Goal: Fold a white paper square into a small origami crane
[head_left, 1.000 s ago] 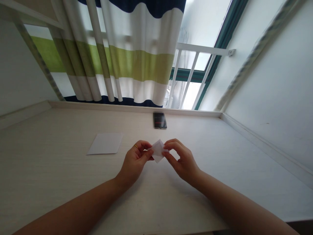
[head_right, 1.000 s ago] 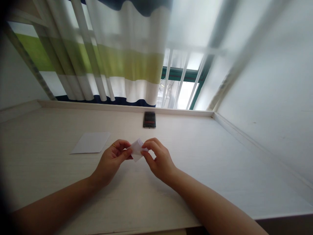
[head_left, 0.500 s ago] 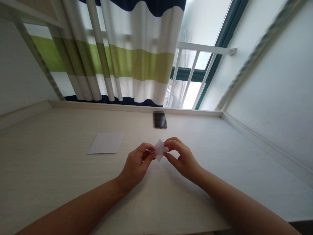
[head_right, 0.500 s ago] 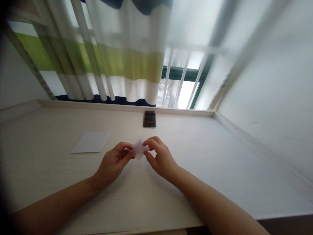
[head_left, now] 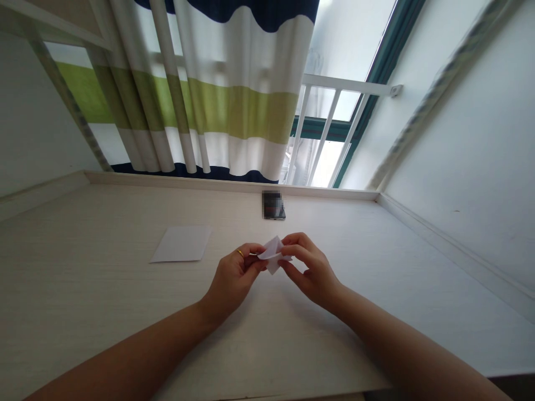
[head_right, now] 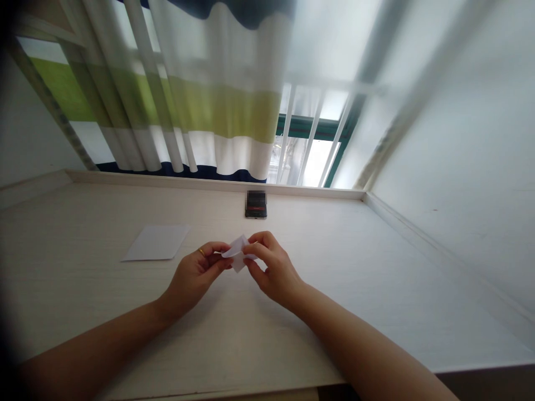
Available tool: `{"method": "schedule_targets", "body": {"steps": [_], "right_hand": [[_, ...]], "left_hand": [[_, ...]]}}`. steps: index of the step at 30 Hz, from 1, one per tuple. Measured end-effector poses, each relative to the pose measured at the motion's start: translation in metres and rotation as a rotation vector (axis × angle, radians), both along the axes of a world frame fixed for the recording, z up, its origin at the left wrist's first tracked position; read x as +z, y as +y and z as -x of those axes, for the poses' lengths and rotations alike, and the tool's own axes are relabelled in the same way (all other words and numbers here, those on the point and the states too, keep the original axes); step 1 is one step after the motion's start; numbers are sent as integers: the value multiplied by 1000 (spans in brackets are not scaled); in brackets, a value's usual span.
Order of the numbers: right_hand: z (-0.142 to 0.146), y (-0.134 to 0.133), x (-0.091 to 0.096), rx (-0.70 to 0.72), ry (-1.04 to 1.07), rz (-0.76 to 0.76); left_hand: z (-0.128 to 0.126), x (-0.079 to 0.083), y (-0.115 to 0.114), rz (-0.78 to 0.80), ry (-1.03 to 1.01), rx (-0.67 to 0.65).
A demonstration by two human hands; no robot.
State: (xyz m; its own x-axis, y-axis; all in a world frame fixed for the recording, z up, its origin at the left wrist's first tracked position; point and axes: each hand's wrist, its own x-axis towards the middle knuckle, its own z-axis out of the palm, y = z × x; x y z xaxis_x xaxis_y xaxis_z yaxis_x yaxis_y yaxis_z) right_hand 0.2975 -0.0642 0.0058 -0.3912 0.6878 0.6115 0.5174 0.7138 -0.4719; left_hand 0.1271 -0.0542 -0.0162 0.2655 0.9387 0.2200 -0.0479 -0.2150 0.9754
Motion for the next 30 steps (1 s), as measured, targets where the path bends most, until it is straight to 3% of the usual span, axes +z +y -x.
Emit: {"method": "schedule_targets", "body": {"steps": [6,13,24,30], "right_hand": [[1,-2,2,30,-58,98],[-4,1,1,63,-83,87],[6,-2,2,81,10,79],[4,-2,0,96,-3,19]], "left_hand": [[0,1,0,53,-100,-82],[-1,2,1,122,-172,-95],[1,-2,-4,4,-90,-95],[-1,4,-3,140,-187,-127]]}}
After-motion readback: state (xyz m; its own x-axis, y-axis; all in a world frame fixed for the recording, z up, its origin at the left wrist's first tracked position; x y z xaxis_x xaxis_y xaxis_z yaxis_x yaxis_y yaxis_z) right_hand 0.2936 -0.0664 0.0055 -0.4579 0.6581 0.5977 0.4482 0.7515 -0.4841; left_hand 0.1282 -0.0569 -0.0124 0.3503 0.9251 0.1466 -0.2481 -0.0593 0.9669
